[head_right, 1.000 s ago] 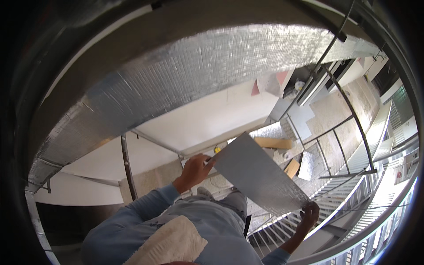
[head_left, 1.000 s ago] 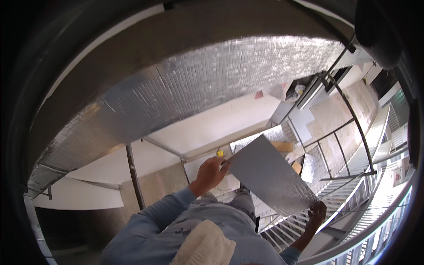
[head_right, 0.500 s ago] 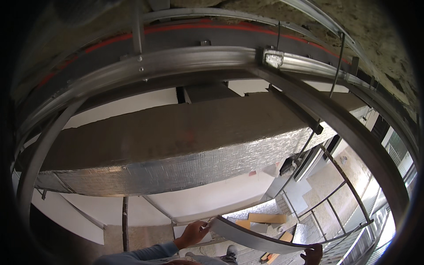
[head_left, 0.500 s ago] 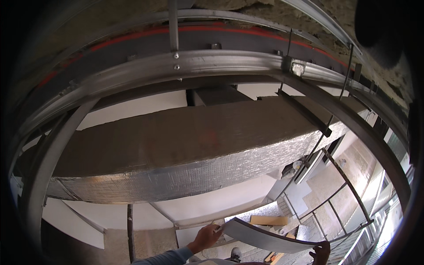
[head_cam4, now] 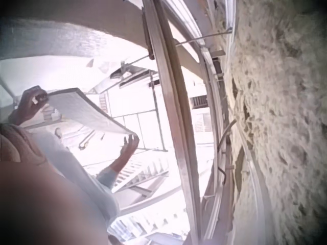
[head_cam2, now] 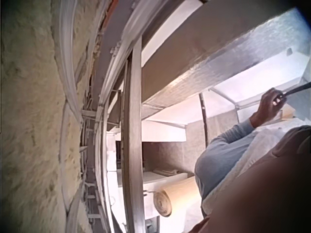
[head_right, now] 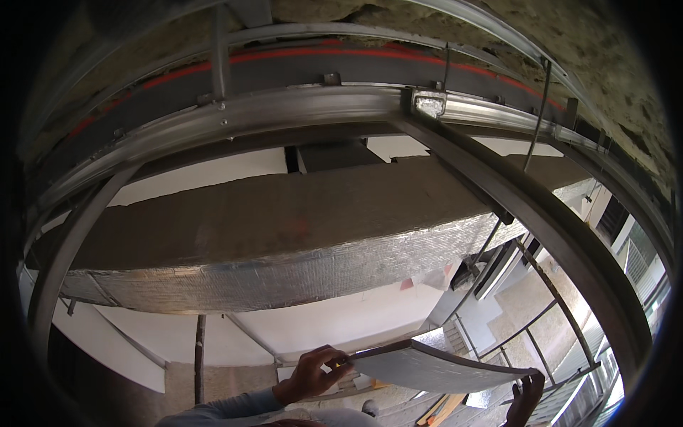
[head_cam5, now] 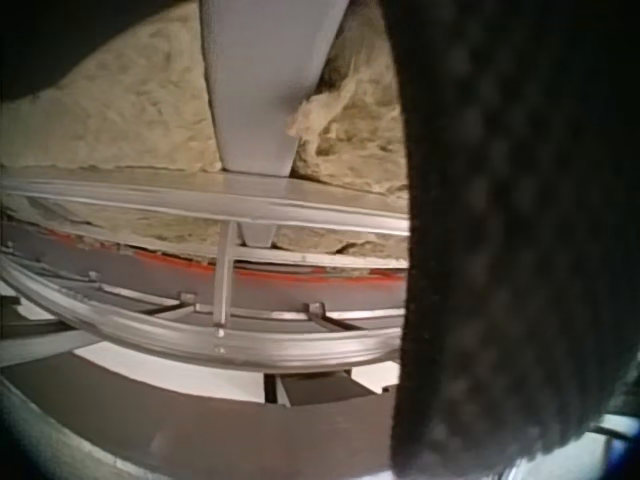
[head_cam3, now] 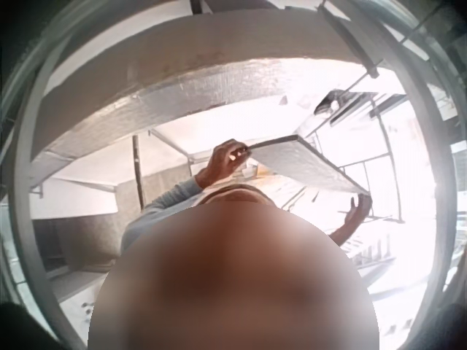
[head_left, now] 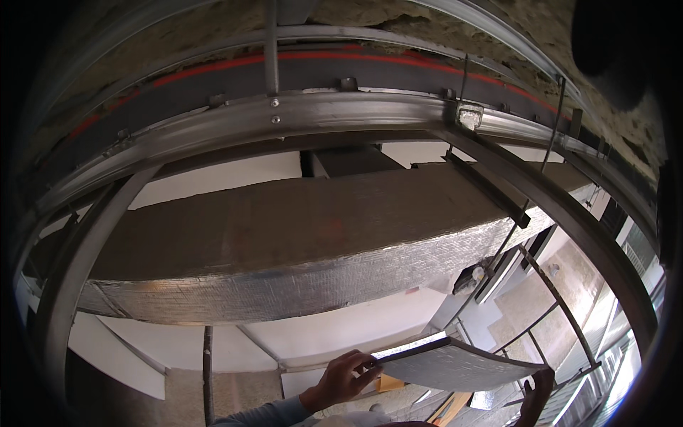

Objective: The person installs silver reflective insulation panels into a ceiling grid. They lift each panel, align it with the metal framework, and press it into place. The person repeats this process for multiple panels across the ceiling area.

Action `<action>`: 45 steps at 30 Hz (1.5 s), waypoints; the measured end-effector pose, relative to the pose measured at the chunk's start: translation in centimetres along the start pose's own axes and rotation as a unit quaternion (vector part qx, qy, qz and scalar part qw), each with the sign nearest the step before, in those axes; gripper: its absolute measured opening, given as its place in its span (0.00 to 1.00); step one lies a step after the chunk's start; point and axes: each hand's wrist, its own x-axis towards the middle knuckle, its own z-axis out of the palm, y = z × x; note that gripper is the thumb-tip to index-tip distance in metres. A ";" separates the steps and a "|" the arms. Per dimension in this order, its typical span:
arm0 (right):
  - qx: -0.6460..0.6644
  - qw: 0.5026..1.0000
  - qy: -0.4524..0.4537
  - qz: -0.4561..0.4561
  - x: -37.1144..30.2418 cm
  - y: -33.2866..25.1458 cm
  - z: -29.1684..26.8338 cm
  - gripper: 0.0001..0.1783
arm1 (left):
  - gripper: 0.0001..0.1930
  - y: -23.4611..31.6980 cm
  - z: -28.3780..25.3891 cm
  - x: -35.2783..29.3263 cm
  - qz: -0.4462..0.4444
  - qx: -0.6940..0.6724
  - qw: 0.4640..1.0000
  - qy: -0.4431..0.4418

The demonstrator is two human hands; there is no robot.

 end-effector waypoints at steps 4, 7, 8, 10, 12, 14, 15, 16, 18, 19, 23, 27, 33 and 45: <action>-0.064 0.993 0.016 -0.094 0.3 -2.0 1.9 0.14 | 0.10 1.6 -0.8 1.7 0.016 0.056 0.998 -0.009; -0.110 0.985 0.015 -0.131 -0.2 -3.7 2.8 0.12 | 0.11 1.7 -0.6 2.4 -0.019 0.059 0.998 -0.006; -0.113 0.986 -0.016 -0.121 -0.3 -4.2 2.8 0.11 | 0.11 1.5 -0.6 2.6 -0.032 0.063 0.997 -0.009; -0.120 0.987 -0.040 -0.095 -0.4 -4.4 2.2 0.12 | 0.12 1.0 -0.4 2.4 -0.050 0.053 0.997 0.008; -0.133 0.989 -0.032 -0.059 -0.5 -3.8 1.1 0.13 | 0.13 0.0 -0.4 1.9 -0.099 0.071 0.992 0.012; -0.264 0.947 -0.048 -0.178 -0.4 -2.3 0.3 0.13 | 0.15 -1.3 -0.4 1.6 -0.095 0.082 0.992 0.013; -0.266 0.946 -0.075 -0.169 -0.6 -1.5 -0.2 0.12 | 0.16 -2.2 -0.4 1.6 -0.107 0.078 0.991 0.007; -0.293 0.944 -0.073 -0.131 -1.0 -0.9 -1.0 0.12 | 0.18 -3.0 -0.3 1.5 -0.153 0.089 0.984 -0.020; -0.076 0.993 -0.027 -0.089 -2.1 0.7 -1.0 0.19 | 0.21 -4.6 -0.2 1.2 -0.183 0.075 0.980 -0.022; -0.010 0.999 -0.002 -0.046 -2.8 1.0 -1.1 0.22 | 0.21 -5.4 -0.1 1.1 -0.197 0.049 0.979 -0.014; 0.046 0.991 -0.118 0.041 -5.9 -0.2 -1.1 0.34 | 0.19 -7.3 0.1 0.2 -0.283 -0.011 0.959 -0.021; 0.031 0.991 -0.080 0.101 -9.7 -1.3 -0.3 0.35 | 0.17 -8.0 -0.2 -0.5 -0.312 -0.014 0.949 -0.046; 0.045 0.990 -0.109 0.082 -13.4 0.0 -0.7 0.29 | 0.16 -8.9 -0.8 -1.5 -0.303 0.012 0.951 -0.058; 0.089 0.993 0.010 0.072 -14.0 1.1 -2.2 0.26 | 0.13 2.3 -5.5 0.4 0.123 0.033 0.987 -0.094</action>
